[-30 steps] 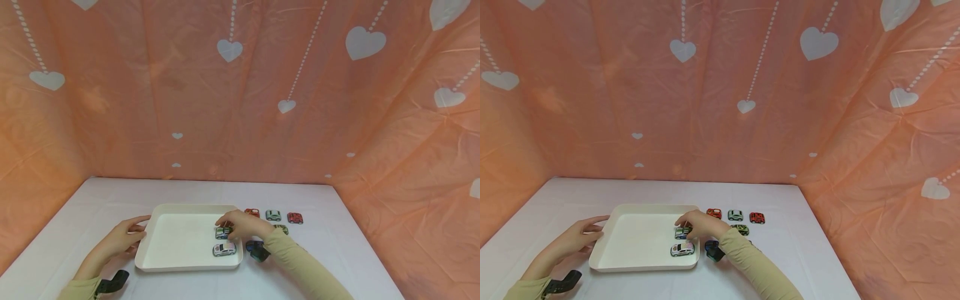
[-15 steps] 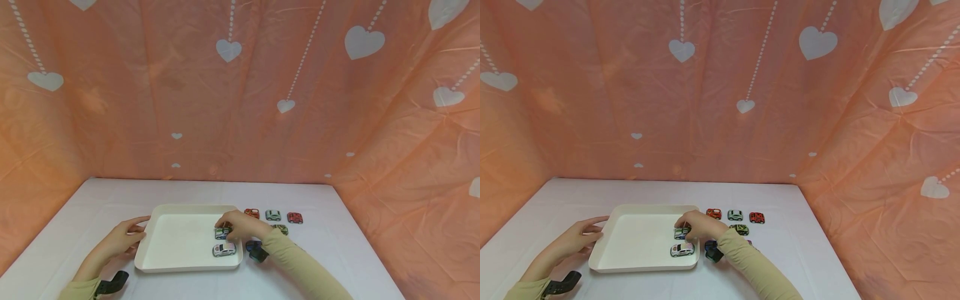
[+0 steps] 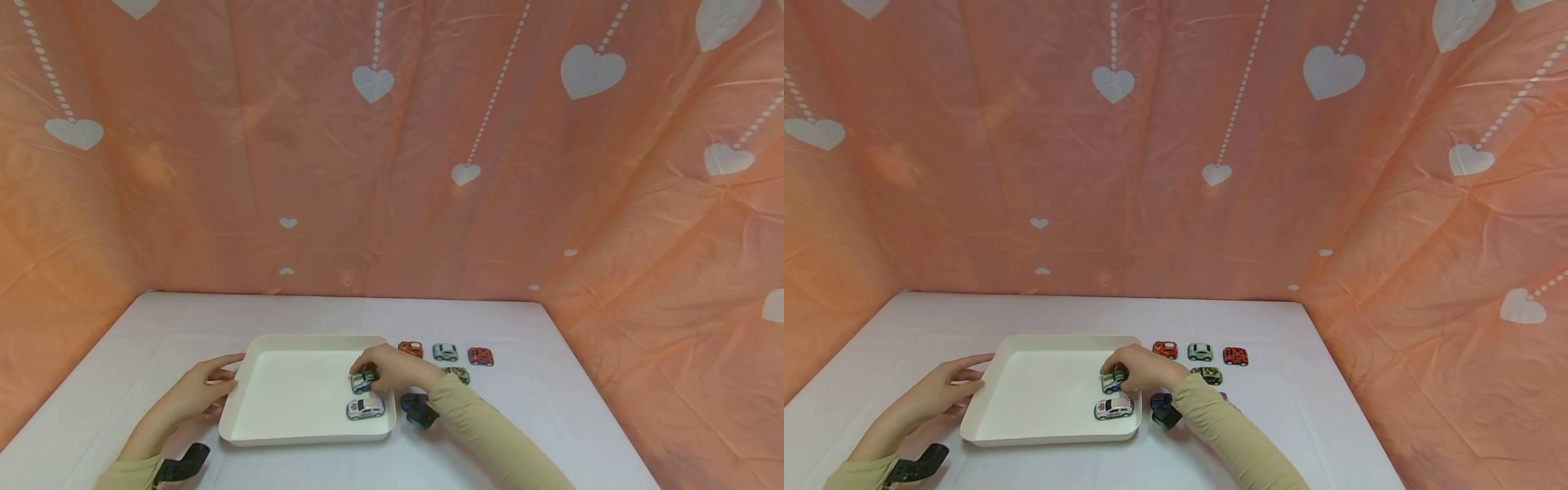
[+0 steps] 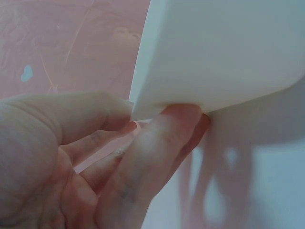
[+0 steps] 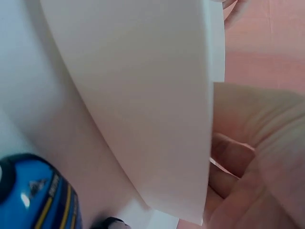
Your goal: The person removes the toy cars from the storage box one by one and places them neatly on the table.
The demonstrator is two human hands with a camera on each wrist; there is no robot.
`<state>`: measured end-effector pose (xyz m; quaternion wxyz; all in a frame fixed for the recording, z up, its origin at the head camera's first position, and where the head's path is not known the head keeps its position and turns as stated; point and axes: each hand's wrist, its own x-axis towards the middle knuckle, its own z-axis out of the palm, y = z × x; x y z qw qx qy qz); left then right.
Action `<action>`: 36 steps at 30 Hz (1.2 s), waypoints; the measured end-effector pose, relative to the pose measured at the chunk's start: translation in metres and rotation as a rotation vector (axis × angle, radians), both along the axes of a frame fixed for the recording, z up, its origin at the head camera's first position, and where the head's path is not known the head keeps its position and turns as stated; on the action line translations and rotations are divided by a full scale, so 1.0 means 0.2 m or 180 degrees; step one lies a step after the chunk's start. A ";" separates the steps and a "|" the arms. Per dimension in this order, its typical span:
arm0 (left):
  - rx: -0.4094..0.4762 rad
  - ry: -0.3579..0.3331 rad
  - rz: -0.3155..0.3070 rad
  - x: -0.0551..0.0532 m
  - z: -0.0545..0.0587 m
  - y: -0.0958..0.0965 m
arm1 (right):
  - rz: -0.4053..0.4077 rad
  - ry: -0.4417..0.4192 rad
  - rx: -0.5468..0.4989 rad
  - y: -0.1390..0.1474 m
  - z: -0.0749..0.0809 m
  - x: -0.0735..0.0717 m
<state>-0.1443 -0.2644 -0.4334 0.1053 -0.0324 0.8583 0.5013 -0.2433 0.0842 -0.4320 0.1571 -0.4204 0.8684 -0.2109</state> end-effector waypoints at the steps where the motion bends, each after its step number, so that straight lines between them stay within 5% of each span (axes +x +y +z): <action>1: -0.0002 0.0008 -0.0005 0.00 0.00 0.00 | -0.0011 -0.0021 -0.0028 0.00 0.00 0.00; 7: -0.0064 0.0053 -0.0049 0.00 0.00 0.00 | -0.0034 -0.0155 -0.0213 0.02 0.02 0.00; 20: -0.0012 0.0029 -0.0093 -0.01 -0.01 0.00 | 0.0227 -0.0005 -0.0396 0.09 0.10 -0.04; 36: -0.0017 0.0046 -0.0060 0.00 -0.01 0.00 | -0.0091 0.0166 -0.0654 0.40 0.22 -0.03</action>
